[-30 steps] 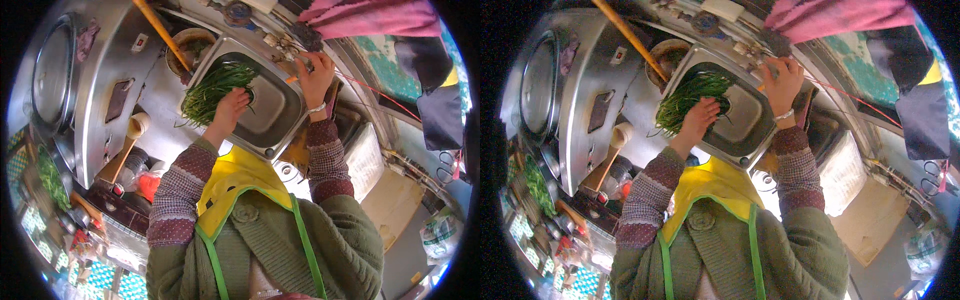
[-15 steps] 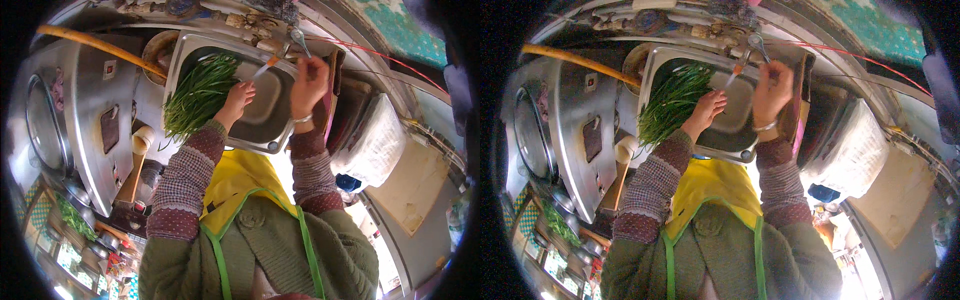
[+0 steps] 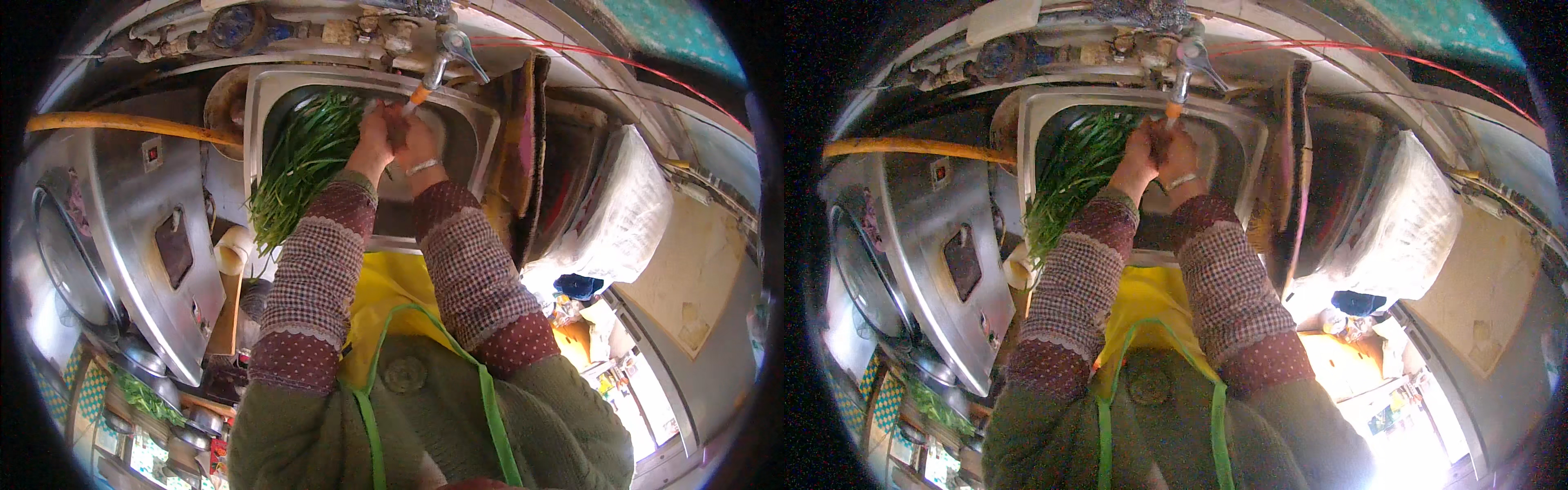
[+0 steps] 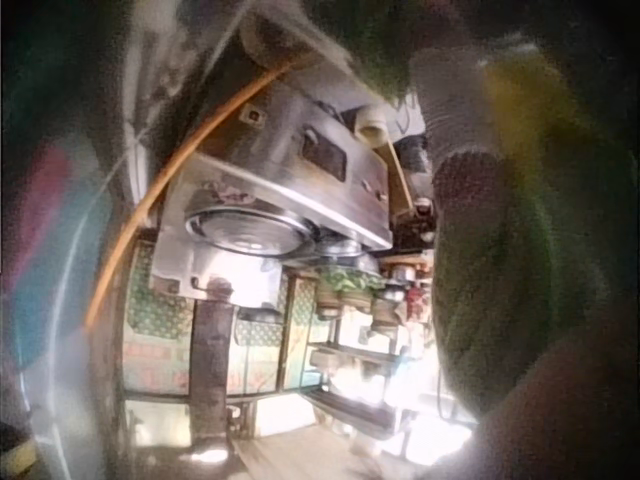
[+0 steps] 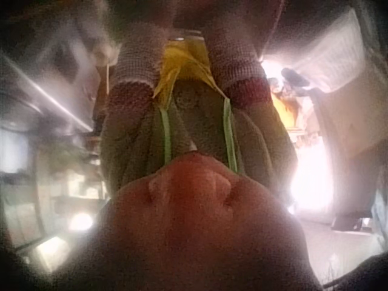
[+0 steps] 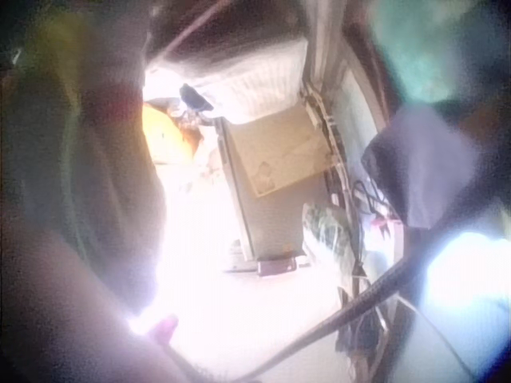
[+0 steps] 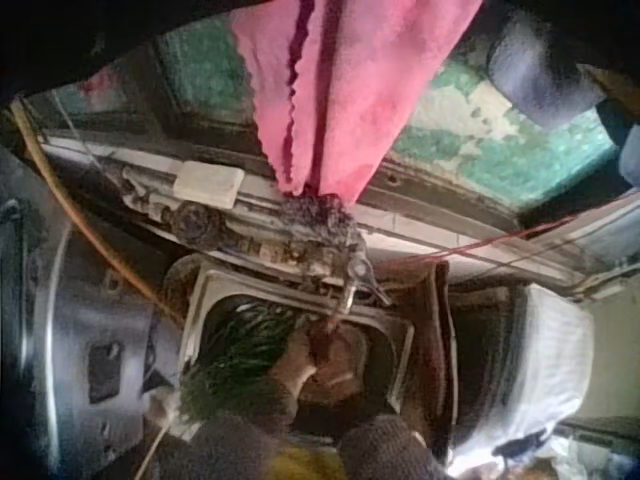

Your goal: The person retrieves green vegetables from a refrigerator, washes them under running water in a sink, and places them on a countertop. They also wipe the countertop with a cloth.

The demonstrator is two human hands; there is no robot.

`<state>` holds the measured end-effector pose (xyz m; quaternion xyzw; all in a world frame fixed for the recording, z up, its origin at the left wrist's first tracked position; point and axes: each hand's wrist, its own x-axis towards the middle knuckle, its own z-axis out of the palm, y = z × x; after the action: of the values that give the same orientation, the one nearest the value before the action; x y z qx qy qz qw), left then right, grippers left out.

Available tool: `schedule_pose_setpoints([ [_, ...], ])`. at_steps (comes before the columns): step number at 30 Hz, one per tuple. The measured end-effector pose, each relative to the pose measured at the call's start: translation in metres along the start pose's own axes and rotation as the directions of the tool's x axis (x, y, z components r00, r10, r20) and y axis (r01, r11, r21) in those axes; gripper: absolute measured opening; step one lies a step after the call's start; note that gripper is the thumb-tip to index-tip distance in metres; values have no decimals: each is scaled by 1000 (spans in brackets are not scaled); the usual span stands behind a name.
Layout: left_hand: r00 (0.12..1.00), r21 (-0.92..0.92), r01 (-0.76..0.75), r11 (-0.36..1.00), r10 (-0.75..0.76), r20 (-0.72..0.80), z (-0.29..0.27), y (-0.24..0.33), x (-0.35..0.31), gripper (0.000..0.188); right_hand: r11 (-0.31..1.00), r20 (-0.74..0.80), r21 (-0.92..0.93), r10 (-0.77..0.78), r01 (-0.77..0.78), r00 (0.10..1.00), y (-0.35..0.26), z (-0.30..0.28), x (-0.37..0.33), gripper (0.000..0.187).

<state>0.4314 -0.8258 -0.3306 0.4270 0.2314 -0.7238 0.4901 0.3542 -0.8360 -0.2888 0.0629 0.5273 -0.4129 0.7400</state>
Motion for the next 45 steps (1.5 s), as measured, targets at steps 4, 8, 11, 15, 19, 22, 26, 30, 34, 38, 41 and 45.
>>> schedule_pose_setpoints([
  [4,995,-2,-96,995,96,33,29,-24,-19,42,327,80,-926,-313,187,946,-20,7,-7,24],
  [8,907,-155,221,963,-145,394,25,-22,-29,44,249,86,-957,-260,153,962,-17,-11,8,22],
  [11,977,-36,-34,999,41,211,20,-17,-33,49,718,153,-633,-252,290,956,1,-24,14,25],
  [15,980,-18,-14,1000,17,197,35,-31,-35,55,60,293,-943,-314,327,903,-19,-39,36,32],
  [19,992,-143,-99,985,86,-96,23,-37,-21,54,713,-56,-688,-238,135,970,-21,-75,73,21],
  [22,985,-219,-170,961,158,-71,-7,-20,4,50,476,377,-675,-435,564,818,7,-92,102,15],
  [26,999,-108,35,994,-31,41,-25,0,25,45,410,321,-781,-384,472,866,32,-89,103,20],
  [30,981,240,-88,967,126,-147,6,-45,14,44,-161,429,-885,-646,436,631,16,-72,66,21],
  [34,993,121,-95,988,102,-58,3,-53,-6,45,-79,384,-909,-541,410,748,5,-58,34,28],
  [38,977,117,-213,970,210,33,1,-23,-5,55,796,159,-542,-220,271,963,22,-59,23,33],
  [41,900,896,-301,326,407,154,9,4,-26,68,772,131,-591,-198,236,972,38,-68,9,40],
  [45,830,829,-39,-557,444,337,-16,74,-92,96,750,-25,-657,76,-74,997,61,-86,-37,56],
])
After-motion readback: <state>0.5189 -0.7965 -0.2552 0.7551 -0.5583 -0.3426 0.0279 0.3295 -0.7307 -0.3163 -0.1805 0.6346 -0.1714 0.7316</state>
